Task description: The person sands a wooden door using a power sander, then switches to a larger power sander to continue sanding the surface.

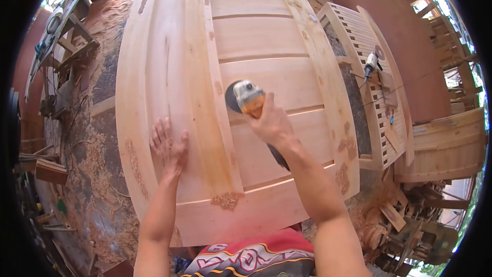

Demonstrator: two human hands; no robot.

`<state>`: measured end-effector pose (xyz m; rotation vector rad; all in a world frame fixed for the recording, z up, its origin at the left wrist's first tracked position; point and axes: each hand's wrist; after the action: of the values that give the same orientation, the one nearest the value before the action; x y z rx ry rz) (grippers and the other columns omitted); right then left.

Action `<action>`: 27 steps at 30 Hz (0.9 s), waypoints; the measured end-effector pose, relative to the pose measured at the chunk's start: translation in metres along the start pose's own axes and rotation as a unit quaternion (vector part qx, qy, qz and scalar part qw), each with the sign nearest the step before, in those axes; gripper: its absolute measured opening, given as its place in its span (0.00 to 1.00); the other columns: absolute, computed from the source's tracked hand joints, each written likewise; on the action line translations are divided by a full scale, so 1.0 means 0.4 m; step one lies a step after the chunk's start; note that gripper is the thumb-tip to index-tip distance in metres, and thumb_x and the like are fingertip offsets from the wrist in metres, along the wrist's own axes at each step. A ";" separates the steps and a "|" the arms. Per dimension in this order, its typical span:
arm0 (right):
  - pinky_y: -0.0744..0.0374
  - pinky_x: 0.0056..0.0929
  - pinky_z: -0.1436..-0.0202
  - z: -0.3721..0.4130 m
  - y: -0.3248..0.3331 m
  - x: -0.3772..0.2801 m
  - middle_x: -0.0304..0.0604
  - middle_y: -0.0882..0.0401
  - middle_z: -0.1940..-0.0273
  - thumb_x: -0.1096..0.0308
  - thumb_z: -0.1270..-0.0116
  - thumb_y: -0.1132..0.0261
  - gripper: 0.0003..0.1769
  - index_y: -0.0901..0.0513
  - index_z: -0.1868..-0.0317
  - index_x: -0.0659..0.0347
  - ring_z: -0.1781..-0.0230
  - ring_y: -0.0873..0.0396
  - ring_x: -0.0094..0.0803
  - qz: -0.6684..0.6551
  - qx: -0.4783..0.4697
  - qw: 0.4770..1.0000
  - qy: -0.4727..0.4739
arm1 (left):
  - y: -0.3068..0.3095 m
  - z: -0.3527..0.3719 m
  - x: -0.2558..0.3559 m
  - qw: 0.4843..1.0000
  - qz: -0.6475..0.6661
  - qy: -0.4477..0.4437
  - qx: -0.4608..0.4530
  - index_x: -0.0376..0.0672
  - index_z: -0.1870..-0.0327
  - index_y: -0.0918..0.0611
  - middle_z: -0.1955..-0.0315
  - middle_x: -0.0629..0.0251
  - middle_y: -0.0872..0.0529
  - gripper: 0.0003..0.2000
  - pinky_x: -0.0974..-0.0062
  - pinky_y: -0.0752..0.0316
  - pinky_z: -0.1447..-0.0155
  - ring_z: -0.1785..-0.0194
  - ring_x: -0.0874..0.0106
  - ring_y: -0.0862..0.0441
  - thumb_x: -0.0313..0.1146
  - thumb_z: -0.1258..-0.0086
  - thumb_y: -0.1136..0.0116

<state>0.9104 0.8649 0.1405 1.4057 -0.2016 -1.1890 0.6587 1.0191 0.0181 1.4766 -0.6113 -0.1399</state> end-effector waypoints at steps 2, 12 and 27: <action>0.20 0.63 0.57 0.091 -0.001 0.029 0.69 0.15 0.61 0.54 0.35 0.27 0.38 0.39 0.36 0.64 0.58 0.16 0.70 -0.001 -0.003 1.000 0.003 | 0.005 0.004 0.005 1.000 0.000 0.004 -0.017 0.48 0.18 0.38 0.17 0.55 0.45 0.39 0.45 0.61 0.16 0.14 0.54 0.54 0.59 0.26 0.47; 0.18 0.61 0.54 0.254 0.063 0.200 0.68 0.14 0.59 0.48 0.34 0.29 0.46 0.42 0.26 0.61 0.55 0.15 0.69 0.049 0.040 0.992 -0.113 | -0.013 0.003 -0.005 1.000 -0.001 -0.013 0.020 0.48 0.19 0.36 0.18 0.57 0.42 0.39 0.45 0.58 0.16 0.15 0.55 0.51 0.58 0.27 0.45; 0.16 0.56 0.48 0.035 0.073 0.253 0.71 0.16 0.52 0.43 0.36 0.29 0.55 0.46 0.25 0.72 0.52 0.14 0.65 0.058 0.070 0.995 -0.047 | -0.024 -0.001 -0.005 0.999 -0.042 -0.010 0.010 0.48 0.17 0.39 0.17 0.55 0.45 0.40 0.45 0.59 0.16 0.14 0.53 0.52 0.55 0.27 0.45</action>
<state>0.9615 0.7752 0.1154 1.4400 -0.4345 -1.1628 0.6598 1.0194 0.0086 1.5215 -0.5690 -0.2141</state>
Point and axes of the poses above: each hand's wrist, its own z-axis away from the middle knuckle, its own y-axis out of the back of the hand, x = y × z
